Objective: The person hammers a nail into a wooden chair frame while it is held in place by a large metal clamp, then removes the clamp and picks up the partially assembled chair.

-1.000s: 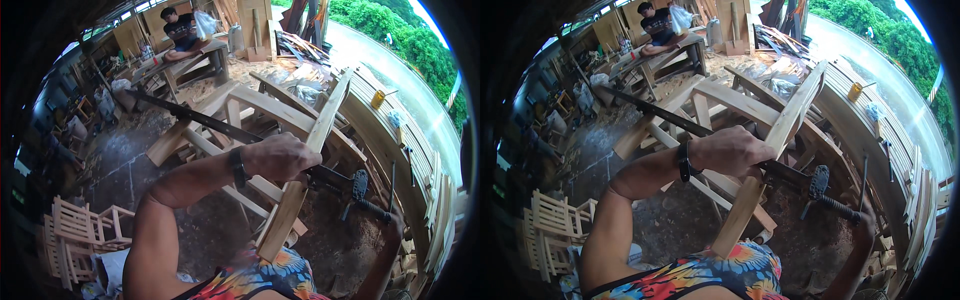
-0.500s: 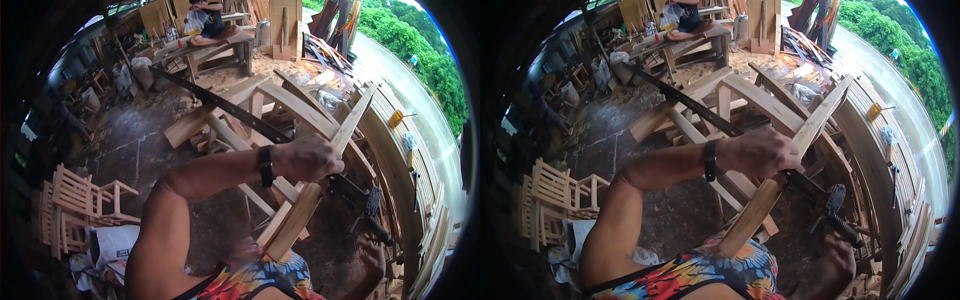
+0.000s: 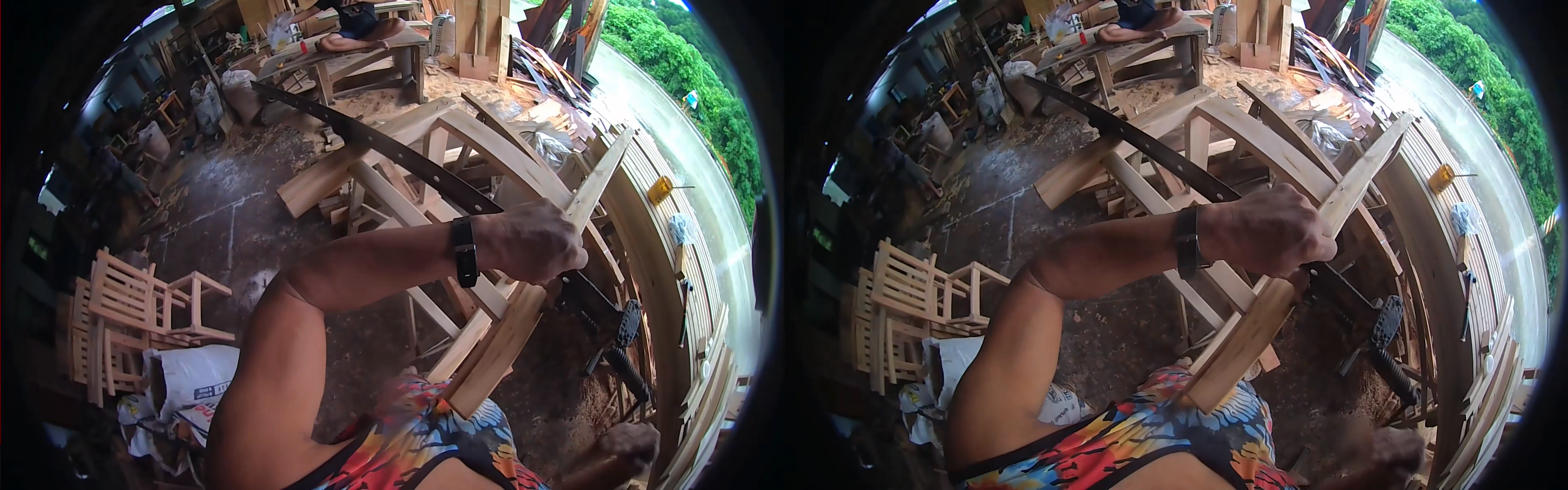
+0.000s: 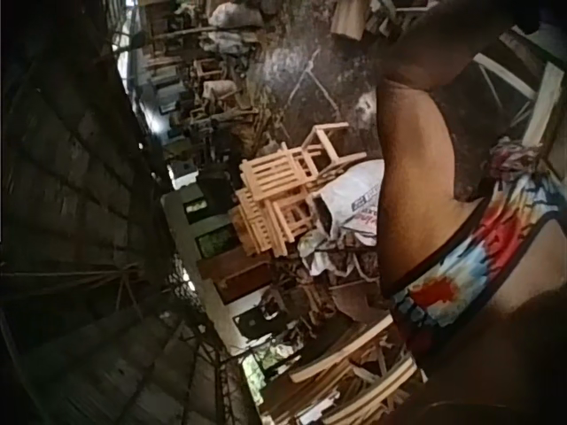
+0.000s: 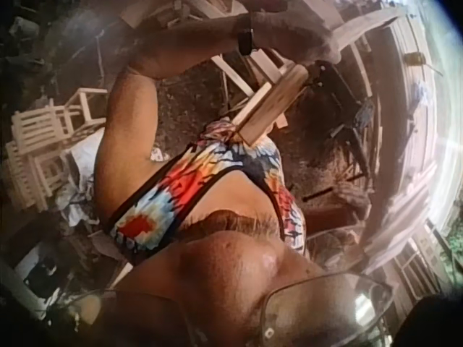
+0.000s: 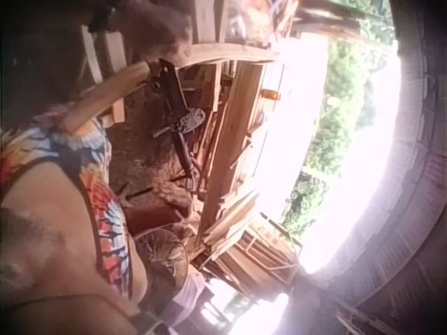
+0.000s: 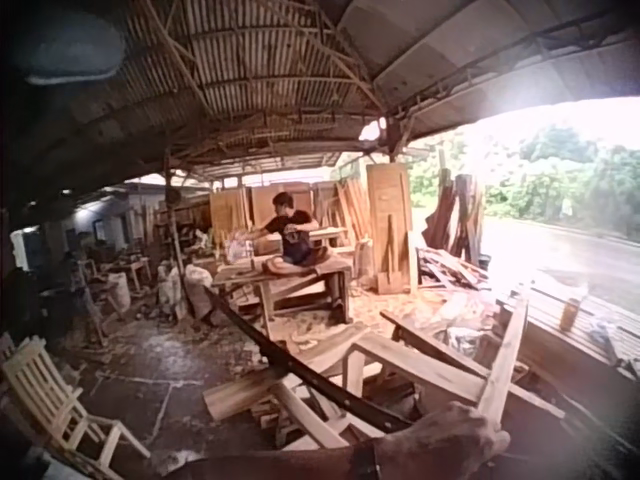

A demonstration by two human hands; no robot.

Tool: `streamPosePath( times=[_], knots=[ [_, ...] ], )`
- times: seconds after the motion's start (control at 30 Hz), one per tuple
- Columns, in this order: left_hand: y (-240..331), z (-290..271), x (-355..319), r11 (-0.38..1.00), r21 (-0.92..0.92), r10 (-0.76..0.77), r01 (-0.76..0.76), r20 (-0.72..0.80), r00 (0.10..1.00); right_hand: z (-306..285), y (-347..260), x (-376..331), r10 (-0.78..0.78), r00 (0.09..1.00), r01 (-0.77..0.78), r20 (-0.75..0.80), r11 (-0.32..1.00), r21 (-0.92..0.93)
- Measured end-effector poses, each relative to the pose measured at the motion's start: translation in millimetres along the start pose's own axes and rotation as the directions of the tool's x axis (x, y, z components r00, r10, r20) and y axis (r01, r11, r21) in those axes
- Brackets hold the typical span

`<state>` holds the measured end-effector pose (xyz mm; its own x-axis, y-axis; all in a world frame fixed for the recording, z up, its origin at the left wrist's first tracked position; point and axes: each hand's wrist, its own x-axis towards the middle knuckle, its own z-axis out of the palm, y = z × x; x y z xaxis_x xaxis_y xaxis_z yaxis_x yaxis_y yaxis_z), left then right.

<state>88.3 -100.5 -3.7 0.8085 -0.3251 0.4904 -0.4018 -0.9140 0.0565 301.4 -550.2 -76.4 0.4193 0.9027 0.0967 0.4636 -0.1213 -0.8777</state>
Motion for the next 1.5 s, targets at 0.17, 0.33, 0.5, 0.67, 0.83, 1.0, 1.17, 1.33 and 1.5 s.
streamPosePath(
  times=[0.17,0.33,0.5,0.67,0.83,1.0,1.17,1.33,1.5],
  knots=[
    [4.1,1.5,17.2,0.999,-0.013,0.047,-0.047,-0.008,0.999,-0.9,47.3,-6.5,0.45,0.811,-0.361,-0.375,0.888,0.286],
    [-11.3,16.7,2.7,0.999,-0.038,0.005,-0.003,0.059,0.998,-42.4,-22.9,25.1,-0.12,0.926,0.246,-0.357,0.91,0.333],
    [3.6,32.5,12.6,0.999,-0.027,0.04,-0.037,0.159,0.986,3.2,-15.1,-7.2,-0.233,0.962,0.266,-0.144,0.919,0.289],
    [0.5,24.5,-0.9,0.996,-0.065,-0.05,0.065,0.217,0.975,52.0,24.7,5.2,0.172,0.836,0.089,-0.521,0.895,0.438],
    [-32.1,-41.1,-40.0,0.933,-0.133,-0.307,0.333,0.185,0.934,74.3,52.1,-21.7,0.123,0.871,0.041,-0.476,0.946,0.321],
    [-69.7,-55.2,-119.8,0.83,0.251,-0.516,0.499,0.007,0.856,97.3,80.4,-5.1,0.227,0.661,-0.059,-0.716,0.966,0.251],
    [-82.3,-30.7,-133.9,0.875,0.302,-0.315,0.378,-0.236,0.919,97.5,56.5,27.8,0.211,0.565,-0.433,-0.798,0.899,-0.069],
    [-76.4,-21.7,-140.9,0.874,0.287,-0.289,0.392,-0.342,0.894,91.9,41.9,38.9,0.306,0.55,-0.489,-0.777,0.872,-0.002],
    [-77.9,-20.3,-143.2,0.873,0.311,-0.26,0.375,-0.354,0.899,84.5,40.2,40.1,0.4,0.532,-0.557,-0.746,0.829,0.047]
  ],
)
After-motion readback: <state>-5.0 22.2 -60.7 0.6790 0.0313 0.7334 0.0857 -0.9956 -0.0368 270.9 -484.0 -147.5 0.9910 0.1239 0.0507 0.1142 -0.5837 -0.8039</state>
